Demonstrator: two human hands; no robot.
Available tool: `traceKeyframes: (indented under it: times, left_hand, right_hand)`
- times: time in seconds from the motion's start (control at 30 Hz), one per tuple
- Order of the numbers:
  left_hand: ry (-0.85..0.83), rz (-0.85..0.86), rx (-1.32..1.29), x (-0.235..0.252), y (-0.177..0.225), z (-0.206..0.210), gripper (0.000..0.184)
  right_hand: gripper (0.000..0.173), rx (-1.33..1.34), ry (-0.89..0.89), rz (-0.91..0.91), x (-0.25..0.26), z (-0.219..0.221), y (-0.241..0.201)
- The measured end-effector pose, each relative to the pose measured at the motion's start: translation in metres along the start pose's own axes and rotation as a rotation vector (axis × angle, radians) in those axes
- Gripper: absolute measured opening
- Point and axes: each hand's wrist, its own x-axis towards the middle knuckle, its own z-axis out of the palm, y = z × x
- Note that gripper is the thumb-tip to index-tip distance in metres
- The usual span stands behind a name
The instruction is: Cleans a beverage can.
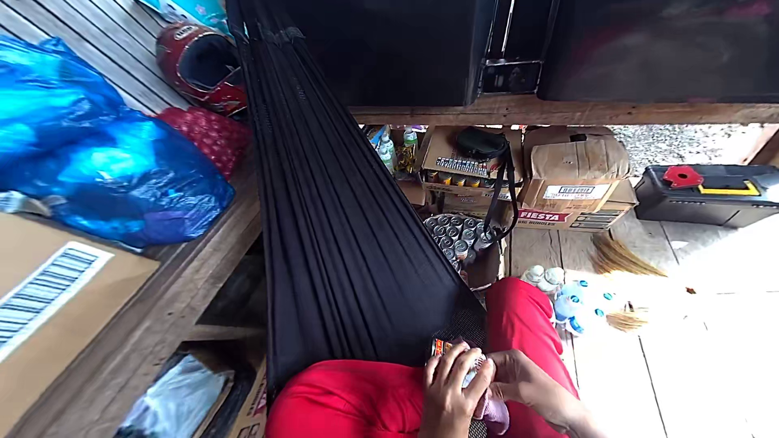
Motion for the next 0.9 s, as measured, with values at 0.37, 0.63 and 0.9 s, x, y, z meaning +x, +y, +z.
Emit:
traceKeyframes:
  times: [0.37, 0.63, 0.9]
  left_hand:
    - [0.072, -0.223, -0.17, -0.02, -0.028, -0.049, 0.025]
    - [0.16, -0.245, -0.143, 0.025, 0.005, 0.006, 0.023]
    - [0.277, -0.241, -0.316, 0.091, 0.057, 0.066, 0.023]
  right_hand:
    - [0.005, -0.303, 0.523, -0.565, 0.013, 0.096, -0.004]
    - [0.005, -0.319, 0.525, -0.449, 0.017, 0.015, -0.028]
    - [0.011, -0.536, 0.47, -0.622, -0.02, -0.072, -0.064]
